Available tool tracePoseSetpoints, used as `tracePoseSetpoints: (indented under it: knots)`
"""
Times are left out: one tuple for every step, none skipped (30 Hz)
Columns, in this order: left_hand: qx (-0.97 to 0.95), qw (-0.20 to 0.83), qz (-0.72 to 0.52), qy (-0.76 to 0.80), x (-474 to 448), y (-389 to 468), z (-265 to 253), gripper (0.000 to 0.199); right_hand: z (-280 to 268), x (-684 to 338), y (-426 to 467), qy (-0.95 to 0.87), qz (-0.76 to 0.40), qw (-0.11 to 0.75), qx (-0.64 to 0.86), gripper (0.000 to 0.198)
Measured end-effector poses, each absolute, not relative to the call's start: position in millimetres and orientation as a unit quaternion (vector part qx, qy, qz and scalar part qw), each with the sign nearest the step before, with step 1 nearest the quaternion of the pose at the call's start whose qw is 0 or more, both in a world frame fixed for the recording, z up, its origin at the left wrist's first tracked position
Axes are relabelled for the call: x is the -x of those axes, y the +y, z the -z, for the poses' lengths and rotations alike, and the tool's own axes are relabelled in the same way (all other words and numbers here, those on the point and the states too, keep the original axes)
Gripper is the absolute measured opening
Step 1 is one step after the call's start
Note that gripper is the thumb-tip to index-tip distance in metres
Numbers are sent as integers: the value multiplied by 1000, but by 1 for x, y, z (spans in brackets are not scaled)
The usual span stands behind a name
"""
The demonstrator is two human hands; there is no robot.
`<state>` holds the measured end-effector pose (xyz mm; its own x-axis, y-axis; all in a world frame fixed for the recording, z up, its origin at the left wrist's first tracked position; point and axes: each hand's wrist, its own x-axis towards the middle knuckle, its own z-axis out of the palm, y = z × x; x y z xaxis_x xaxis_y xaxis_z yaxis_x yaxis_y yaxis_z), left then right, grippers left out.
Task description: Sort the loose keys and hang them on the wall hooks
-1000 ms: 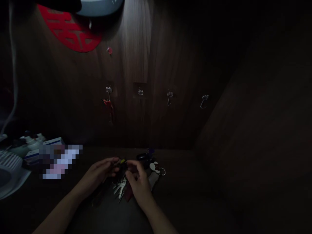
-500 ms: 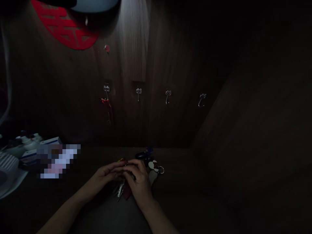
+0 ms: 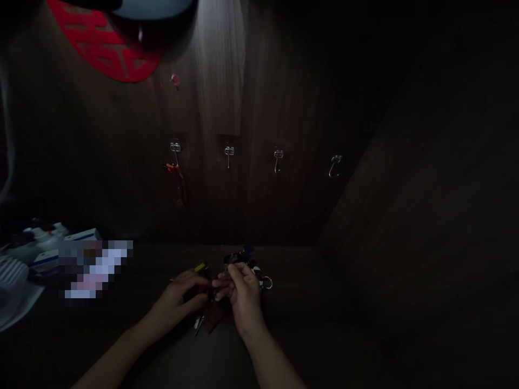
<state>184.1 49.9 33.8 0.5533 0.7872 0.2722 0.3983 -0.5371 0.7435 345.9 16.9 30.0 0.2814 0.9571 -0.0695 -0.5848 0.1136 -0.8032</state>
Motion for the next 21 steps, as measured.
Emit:
tracePoseSetpoints:
  knots:
    - [-820, 317, -308, 364, -184, 51, -34, 13, -30, -347, 17, -235, -549, 709, 375, 31]
    - [-813, 321, -314, 371, -183, 52, -34, 13, -30, -348, 17, -228, -552, 711, 373, 31]
    - [-802, 327, -325, 379, -181, 54, -35, 15, -30, -348, 18, -223, -554, 711, 372, 32]
    - [-790, 332, -339, 388, -180, 55, -36, 17, -29, -349, 18, -220, -556, 709, 374, 33]
    - [-779, 333, -354, 396, -178, 57, -37, 18, -29, -349, 18, -218, -559, 706, 377, 33]
    - [-771, 328, -369, 402, -176, 58, -37, 19, -28, -348, 18, -216, -562, 701, 381, 34]
    - [-766, 317, -383, 406, -174, 59, -38, 19, -28, -348, 18, -215, -566, 697, 385, 35]
    - [-765, 302, -395, 409, -171, 61, -39, 19, -28, -348, 19, -215, -570, 692, 388, 36]
    - [-768, 285, -402, 410, -169, 62, -39, 20, -28, -347, 19, -216, -574, 688, 388, 36]
    - [-773, 269, -404, 410, -167, 63, -40, 21, -28, -347, 19, -217, -578, 685, 387, 36]
    - [-779, 254, -403, 407, -164, 65, -40, 22, -28, -347, 19, -214, -582, 683, 385, 36]
    - [-787, 241, -400, 402, -161, 66, -41, 24, -28, -347, 19, -207, -585, 684, 384, 37]
    - [-796, 232, -395, 395, -158, 67, -43, 25, -28, -348, 19, -196, -587, 686, 383, 37]
    - [-807, 226, -387, 386, -156, 68, -46, 26, -28, -349, 20, -183, -587, 689, 383, 38]
    - [-817, 224, -378, 374, -153, 68, -50, 26, -27, -350, 20, -172, -587, 693, 381, 39]
    - [-826, 223, -371, 362, -150, 69, -55, 26, -27, -351, 20, -165, -587, 696, 379, 39]
    - [-833, 223, -363, 354, -148, 69, -62, 26, -27, -352, 19, -166, -589, 696, 376, 40]
    - [-837, 223, -358, 349, -146, 69, -69, 25, -27, -352, 19, -174, -593, 693, 371, 42]
    - [-839, 221, -354, 349, -145, 69, -76, 25, -27, -352, 18, -186, -598, 689, 366, 45]
    - [-841, 217, -348, 354, -144, 68, -84, 26, -28, -352, 17, -199, -603, 683, 361, 49]
    - [-843, 211, -341, 358, -143, 68, -92, 27, -29, -351, 15, -212, -608, 677, 357, 51]
